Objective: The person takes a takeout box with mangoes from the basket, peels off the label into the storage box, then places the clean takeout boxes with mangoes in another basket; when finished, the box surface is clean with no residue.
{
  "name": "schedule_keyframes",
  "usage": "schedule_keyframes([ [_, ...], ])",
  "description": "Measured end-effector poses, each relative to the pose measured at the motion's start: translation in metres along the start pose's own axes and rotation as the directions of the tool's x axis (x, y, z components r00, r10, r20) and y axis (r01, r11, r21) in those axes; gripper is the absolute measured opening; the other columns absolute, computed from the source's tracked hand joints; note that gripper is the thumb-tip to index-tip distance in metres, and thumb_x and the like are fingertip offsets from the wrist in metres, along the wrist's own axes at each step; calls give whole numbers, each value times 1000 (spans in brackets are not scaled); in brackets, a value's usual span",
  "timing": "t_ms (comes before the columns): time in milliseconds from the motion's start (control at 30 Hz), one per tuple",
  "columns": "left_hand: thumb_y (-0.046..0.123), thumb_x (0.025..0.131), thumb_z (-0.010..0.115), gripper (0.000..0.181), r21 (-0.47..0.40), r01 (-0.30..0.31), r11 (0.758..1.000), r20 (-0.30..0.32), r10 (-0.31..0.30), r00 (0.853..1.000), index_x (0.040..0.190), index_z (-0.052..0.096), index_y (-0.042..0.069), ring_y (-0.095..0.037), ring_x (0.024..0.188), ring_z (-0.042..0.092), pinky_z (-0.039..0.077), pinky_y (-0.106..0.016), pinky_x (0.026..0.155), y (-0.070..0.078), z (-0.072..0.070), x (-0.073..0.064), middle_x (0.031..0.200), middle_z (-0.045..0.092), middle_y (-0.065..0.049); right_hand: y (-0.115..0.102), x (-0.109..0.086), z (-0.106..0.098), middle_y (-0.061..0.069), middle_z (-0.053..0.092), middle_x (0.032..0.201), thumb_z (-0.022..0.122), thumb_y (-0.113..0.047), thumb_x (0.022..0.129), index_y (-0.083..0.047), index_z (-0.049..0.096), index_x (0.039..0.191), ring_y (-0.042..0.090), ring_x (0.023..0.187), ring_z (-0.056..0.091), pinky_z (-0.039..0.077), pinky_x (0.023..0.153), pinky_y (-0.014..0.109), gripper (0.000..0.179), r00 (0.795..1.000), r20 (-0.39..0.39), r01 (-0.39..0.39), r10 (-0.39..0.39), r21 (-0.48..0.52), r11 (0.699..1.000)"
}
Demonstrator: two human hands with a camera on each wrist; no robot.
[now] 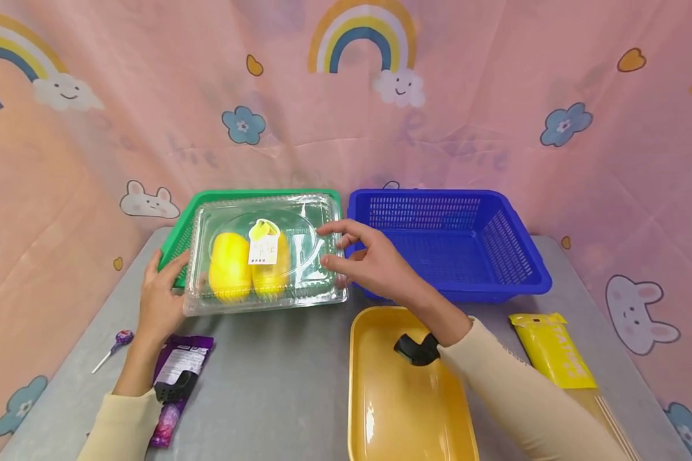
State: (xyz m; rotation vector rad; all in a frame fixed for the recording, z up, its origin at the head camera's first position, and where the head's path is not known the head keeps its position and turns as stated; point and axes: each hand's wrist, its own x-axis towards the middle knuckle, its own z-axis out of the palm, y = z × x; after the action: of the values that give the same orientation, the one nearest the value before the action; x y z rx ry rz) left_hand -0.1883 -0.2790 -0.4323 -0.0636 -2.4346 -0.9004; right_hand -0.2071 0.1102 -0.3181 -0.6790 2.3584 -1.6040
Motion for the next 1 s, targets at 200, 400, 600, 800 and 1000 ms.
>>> schedule_keyframes([
  [200,29,91,69,52,0,13,1000,12,-13,1000,139,63,9,-47,155,20,15,-77,116,1,-1,0,146,59,-16,2,-27,11,16,52,125,73,-19,95,-25,60,139,24,81,76,62,73,38,46,999,42,-6,4,49,999],
  [400,37,95,67,51,-6,8,1000,18,-8,1000,140,62,11,-46,156,17,13,-79,116,1,-3,-1,148,58,-16,1,-48,17,17,52,129,72,-19,95,-25,59,140,20,68,68,49,55,27,47,995,97,-19,12,73,997],
  [600,39,94,68,54,2,-2,1000,19,2,1000,140,62,12,-49,155,16,11,-79,116,4,-5,0,148,57,-18,2,-62,25,19,51,125,72,-15,95,-19,60,138,23,74,73,58,64,30,45,986,167,-17,-1,107,994],
  [800,39,96,66,54,-12,21,1000,51,-20,998,143,60,14,-44,158,10,7,-79,117,5,-4,-1,152,53,-19,10,-71,33,17,56,115,72,-16,95,-17,61,136,15,61,61,49,56,23,43,974,226,-17,-11,121,992],
  [1000,38,95,68,54,-7,13,1000,47,-12,999,142,61,14,-46,157,11,8,-79,116,3,-1,-1,151,54,-19,20,-76,42,22,52,118,72,-16,95,-13,60,135,19,66,69,62,67,34,42,966,259,-64,26,141,988],
])
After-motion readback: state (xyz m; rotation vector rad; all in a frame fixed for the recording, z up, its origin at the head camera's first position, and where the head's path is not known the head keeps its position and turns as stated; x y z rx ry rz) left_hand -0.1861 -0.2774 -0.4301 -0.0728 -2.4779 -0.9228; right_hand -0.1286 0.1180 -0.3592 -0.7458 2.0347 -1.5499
